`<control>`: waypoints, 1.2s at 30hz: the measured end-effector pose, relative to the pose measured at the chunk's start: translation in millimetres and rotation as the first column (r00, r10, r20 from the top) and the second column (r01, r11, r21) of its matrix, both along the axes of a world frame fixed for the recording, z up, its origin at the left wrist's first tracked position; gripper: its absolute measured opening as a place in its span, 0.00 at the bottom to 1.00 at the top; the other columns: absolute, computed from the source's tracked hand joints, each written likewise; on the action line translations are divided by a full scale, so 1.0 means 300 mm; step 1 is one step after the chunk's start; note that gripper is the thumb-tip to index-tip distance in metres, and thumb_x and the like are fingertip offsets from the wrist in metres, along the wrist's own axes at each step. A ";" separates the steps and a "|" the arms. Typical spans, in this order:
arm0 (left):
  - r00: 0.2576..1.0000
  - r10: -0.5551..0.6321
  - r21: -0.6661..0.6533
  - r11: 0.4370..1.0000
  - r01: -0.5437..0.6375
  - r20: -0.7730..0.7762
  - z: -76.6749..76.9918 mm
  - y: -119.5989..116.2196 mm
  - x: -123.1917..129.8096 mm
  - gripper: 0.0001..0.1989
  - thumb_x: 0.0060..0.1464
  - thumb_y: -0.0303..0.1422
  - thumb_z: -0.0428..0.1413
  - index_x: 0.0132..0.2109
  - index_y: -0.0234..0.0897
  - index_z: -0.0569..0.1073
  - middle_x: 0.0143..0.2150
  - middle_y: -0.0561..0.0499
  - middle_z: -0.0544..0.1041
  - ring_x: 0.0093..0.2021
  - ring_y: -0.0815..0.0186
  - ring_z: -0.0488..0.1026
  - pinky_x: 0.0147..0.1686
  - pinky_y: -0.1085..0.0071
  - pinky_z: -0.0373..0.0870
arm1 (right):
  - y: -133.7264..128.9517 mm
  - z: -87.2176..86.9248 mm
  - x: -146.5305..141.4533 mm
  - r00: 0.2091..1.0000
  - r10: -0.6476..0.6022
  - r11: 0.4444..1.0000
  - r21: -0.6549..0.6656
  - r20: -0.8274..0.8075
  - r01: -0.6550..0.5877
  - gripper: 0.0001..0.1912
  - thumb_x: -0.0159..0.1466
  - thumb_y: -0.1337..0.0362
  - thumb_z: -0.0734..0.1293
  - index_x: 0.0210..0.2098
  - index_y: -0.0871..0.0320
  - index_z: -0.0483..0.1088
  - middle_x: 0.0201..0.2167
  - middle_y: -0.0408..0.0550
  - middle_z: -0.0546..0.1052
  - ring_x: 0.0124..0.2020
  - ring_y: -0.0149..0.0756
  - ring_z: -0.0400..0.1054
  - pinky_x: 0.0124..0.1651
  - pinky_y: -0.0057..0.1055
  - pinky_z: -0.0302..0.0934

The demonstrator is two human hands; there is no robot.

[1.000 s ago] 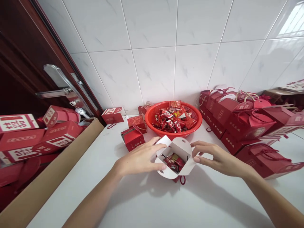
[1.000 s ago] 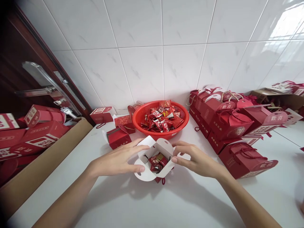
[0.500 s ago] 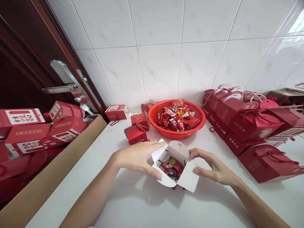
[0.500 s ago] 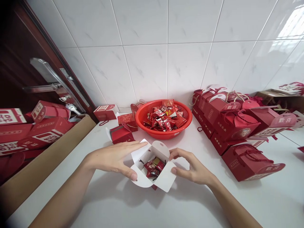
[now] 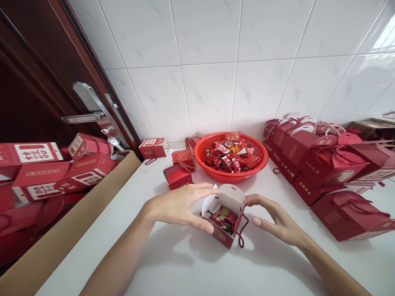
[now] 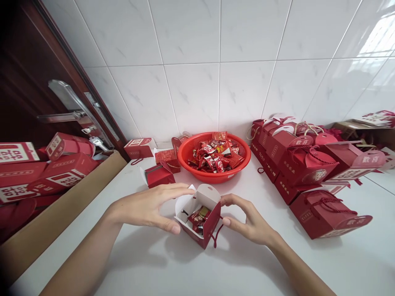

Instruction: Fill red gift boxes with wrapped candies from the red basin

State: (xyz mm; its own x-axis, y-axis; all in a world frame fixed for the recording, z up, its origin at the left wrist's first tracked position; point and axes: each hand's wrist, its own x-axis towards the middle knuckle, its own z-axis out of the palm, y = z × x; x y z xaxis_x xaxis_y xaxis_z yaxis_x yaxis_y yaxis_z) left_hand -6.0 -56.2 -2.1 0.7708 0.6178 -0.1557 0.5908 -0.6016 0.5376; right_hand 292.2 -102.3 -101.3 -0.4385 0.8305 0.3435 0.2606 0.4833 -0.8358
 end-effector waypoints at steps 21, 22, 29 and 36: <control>1.000 -0.014 -0.035 0.999 0.015 0.027 -0.025 0.001 0.040 0.32 0.55 0.47 0.61 0.65 0.45 0.67 0.66 0.46 0.68 0.63 0.50 0.68 0.57 0.63 0.67 | 0.016 -0.018 -0.119 0.954 -0.288 0.946 0.180 0.084 0.270 0.18 0.67 0.54 0.67 0.54 0.52 0.67 0.54 0.53 0.77 0.53 0.45 0.73 0.53 0.40 0.70; 0.999 -0.015 -0.040 0.999 0.016 0.030 -0.029 0.002 0.044 0.33 0.55 0.46 0.61 0.65 0.45 0.66 0.66 0.46 0.68 0.63 0.51 0.68 0.57 0.62 0.67 | 0.017 -0.021 -0.123 0.952 -0.291 0.946 0.176 0.093 0.272 0.20 0.67 0.54 0.68 0.55 0.52 0.66 0.55 0.54 0.76 0.54 0.46 0.73 0.54 0.41 0.70; 1.000 -0.001 -0.009 1.000 0.000 -0.021 -0.057 0.001 0.072 0.21 0.56 0.46 0.60 0.53 0.43 0.77 0.65 0.45 0.69 0.62 0.47 0.68 0.55 0.61 0.68 | 0.013 -0.046 -0.137 0.938 -0.344 0.913 0.245 0.035 0.325 0.29 0.66 0.56 0.69 0.64 0.51 0.59 0.58 0.55 0.74 0.56 0.47 0.71 0.54 0.43 0.69; 0.980 0.182 -0.013 0.983 -0.182 0.080 -0.090 0.008 0.100 0.31 0.50 0.45 0.64 0.59 0.42 0.69 0.59 0.45 0.69 0.53 0.52 0.72 0.47 0.61 0.71 | -0.001 -0.030 -0.132 0.983 -0.186 0.945 0.274 -0.008 0.181 0.09 0.70 0.62 0.63 0.45 0.50 0.75 0.52 0.52 0.77 0.52 0.43 0.72 0.52 0.39 0.69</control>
